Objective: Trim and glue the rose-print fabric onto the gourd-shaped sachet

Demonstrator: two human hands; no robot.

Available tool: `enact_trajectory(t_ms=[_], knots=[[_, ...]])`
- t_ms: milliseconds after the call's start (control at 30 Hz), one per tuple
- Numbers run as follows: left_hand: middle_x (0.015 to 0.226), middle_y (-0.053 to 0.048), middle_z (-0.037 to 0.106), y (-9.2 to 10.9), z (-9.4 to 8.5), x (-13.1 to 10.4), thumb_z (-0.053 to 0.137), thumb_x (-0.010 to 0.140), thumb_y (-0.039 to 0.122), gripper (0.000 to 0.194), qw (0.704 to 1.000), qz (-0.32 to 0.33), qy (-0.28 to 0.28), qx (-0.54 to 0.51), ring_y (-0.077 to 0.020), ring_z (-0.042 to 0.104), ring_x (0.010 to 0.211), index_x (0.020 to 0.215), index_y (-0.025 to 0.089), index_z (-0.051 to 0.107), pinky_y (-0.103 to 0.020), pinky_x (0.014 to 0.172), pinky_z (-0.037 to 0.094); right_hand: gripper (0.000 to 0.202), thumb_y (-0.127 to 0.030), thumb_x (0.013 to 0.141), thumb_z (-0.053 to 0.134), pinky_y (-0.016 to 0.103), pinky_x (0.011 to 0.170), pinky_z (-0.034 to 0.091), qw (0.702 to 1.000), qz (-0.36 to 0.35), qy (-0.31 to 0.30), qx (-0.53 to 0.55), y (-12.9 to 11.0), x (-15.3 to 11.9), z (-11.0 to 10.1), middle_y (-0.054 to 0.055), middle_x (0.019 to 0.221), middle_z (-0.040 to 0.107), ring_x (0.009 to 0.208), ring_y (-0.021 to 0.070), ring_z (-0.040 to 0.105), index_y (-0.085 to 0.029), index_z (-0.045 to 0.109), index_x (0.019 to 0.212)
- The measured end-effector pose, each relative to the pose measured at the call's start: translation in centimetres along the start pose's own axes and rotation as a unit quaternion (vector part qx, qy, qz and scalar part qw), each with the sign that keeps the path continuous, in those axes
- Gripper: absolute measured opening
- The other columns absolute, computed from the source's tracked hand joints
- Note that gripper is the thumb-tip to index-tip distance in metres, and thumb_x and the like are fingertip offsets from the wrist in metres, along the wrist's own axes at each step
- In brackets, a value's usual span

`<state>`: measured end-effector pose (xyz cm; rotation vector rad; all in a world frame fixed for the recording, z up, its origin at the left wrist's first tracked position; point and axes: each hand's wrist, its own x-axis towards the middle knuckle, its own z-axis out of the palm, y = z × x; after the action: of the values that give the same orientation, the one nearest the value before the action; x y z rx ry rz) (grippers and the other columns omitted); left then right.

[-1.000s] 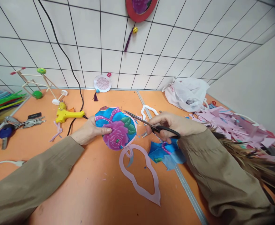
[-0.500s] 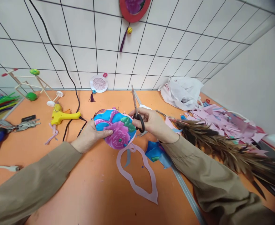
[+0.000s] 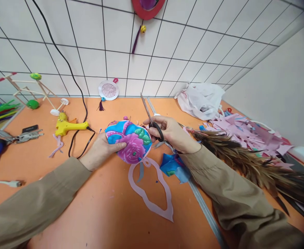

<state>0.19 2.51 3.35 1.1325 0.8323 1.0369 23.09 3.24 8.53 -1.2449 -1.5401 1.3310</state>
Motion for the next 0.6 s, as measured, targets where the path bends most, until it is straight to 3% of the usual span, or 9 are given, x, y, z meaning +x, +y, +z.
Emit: enact_trajectory(t_ms=[267, 400, 600], knots=[[0.114, -0.009, 0.074, 0.2, 0.3, 0.1, 0.089, 0.06, 0.022, 0.046, 0.999, 0.022, -0.006, -0.03, -0.0345, 0.065, 0.114, 0.104, 0.021, 0.074, -0.044, 0.095, 0.055, 0.047, -0.029, 0.053, 0.087, 0.022, 0.046, 0.044, 1.0, 0.025, -0.012, 0.006, 0.7, 0.1, 1.1, -0.005, 0.06, 0.059, 0.051, 0.0104, 0.054, -0.018, 0.061, 0.091], [0.107, -0.009, 0.076, -0.1, 0.2, 0.1, 0.089, 0.06, 0.023, 0.042, 1.0, 0.013, -0.003, -0.026, -0.0336, 0.067, 0.108, 0.1, 0.02, 0.076, -0.044, 0.093, 0.055, 0.038, -0.026, 0.057, 0.084, 0.019, 0.041, 0.036, 1.0, 0.016, -0.008, 0.017, 1.6, 0.3, 1.5, -0.005, 0.057, 0.056, 0.047, 0.0075, 0.048, -0.017, 0.06, 0.085], [0.108, -0.01, 0.075, -0.2, -0.3, -0.1, 0.087, 0.065, 0.03, 0.043, 0.997, -0.023, -0.047, -0.048, -0.031, 0.069, 0.104, 0.104, 0.019, 0.075, -0.042, 0.09, 0.056, 0.036, -0.018, 0.056, 0.079, 0.019, 0.042, 0.04, 0.999, 0.027, -0.018, 0.036, 1.6, 0.4, 1.3, -0.004, 0.06, 0.06, 0.048, 0.0076, 0.05, -0.015, 0.062, 0.087]])
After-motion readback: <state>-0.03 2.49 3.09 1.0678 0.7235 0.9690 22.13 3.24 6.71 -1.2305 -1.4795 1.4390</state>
